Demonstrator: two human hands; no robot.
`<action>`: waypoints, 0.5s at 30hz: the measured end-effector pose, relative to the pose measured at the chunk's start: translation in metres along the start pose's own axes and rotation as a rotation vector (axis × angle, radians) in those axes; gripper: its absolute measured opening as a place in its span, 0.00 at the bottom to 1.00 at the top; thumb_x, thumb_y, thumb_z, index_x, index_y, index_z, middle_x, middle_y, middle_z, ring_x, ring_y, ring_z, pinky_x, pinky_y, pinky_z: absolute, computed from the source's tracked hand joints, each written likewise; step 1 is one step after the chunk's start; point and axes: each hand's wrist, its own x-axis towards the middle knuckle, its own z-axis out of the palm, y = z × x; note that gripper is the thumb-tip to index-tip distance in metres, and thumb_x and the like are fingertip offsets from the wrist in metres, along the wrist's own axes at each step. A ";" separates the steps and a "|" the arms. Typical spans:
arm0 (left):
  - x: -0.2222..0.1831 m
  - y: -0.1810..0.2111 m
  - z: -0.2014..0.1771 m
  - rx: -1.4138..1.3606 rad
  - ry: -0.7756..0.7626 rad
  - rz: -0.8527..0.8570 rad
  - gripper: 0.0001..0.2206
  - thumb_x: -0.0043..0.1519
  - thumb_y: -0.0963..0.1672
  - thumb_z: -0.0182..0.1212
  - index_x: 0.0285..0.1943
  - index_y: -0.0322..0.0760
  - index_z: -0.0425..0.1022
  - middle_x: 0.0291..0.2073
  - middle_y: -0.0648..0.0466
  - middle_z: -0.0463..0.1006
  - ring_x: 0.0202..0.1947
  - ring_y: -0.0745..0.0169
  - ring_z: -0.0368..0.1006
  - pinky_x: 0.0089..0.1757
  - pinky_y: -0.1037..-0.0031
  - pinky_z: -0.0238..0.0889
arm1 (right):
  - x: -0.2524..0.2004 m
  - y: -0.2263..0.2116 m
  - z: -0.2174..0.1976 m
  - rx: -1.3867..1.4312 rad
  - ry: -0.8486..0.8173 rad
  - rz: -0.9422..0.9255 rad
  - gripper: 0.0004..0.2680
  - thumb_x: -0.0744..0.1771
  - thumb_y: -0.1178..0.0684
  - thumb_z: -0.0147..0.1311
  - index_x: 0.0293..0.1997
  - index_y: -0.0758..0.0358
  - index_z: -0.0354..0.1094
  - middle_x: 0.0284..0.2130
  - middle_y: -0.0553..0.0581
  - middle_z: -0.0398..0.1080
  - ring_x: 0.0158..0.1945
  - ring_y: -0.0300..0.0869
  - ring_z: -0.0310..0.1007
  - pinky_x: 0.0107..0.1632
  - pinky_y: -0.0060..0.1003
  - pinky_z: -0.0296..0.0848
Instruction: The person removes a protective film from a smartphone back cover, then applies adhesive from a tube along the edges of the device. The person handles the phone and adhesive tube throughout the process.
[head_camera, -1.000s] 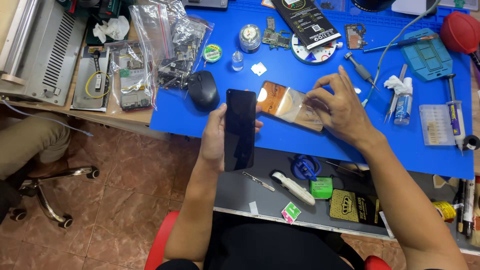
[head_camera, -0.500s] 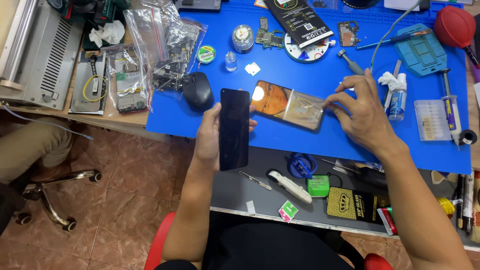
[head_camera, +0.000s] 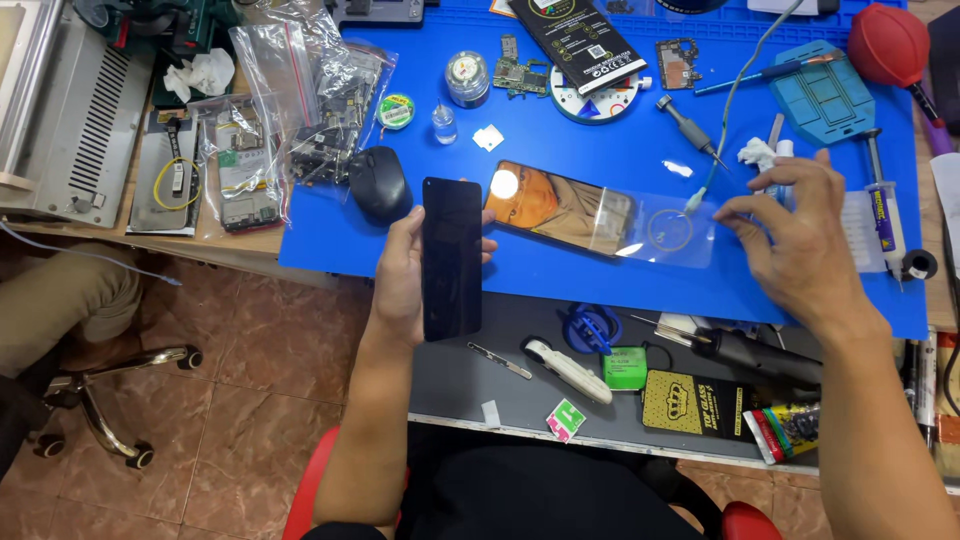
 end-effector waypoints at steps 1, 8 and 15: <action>0.000 -0.001 0.000 0.005 0.002 0.003 0.29 0.67 0.53 0.42 0.69 0.29 0.71 0.55 0.35 0.81 0.41 0.47 0.79 0.44 0.64 0.74 | -0.004 0.003 -0.003 -0.014 0.001 0.022 0.06 0.69 0.65 0.64 0.48 0.61 0.78 0.53 0.65 0.61 0.66 0.62 0.60 0.83 0.75 0.46; -0.003 0.003 0.005 0.049 0.024 0.009 0.30 0.66 0.53 0.41 0.70 0.30 0.70 0.55 0.35 0.81 0.42 0.47 0.79 0.45 0.64 0.74 | -0.021 0.019 -0.022 -0.042 0.053 0.069 0.05 0.73 0.67 0.64 0.51 0.65 0.77 0.58 0.69 0.58 0.69 0.68 0.57 0.82 0.82 0.47; -0.004 0.003 0.002 0.041 0.016 -0.001 0.30 0.66 0.53 0.41 0.70 0.29 0.70 0.56 0.36 0.81 0.43 0.47 0.79 0.45 0.63 0.74 | -0.042 0.048 -0.051 -0.081 0.124 0.021 0.05 0.76 0.73 0.64 0.55 0.75 0.76 0.61 0.72 0.59 0.72 0.71 0.61 0.81 0.68 0.63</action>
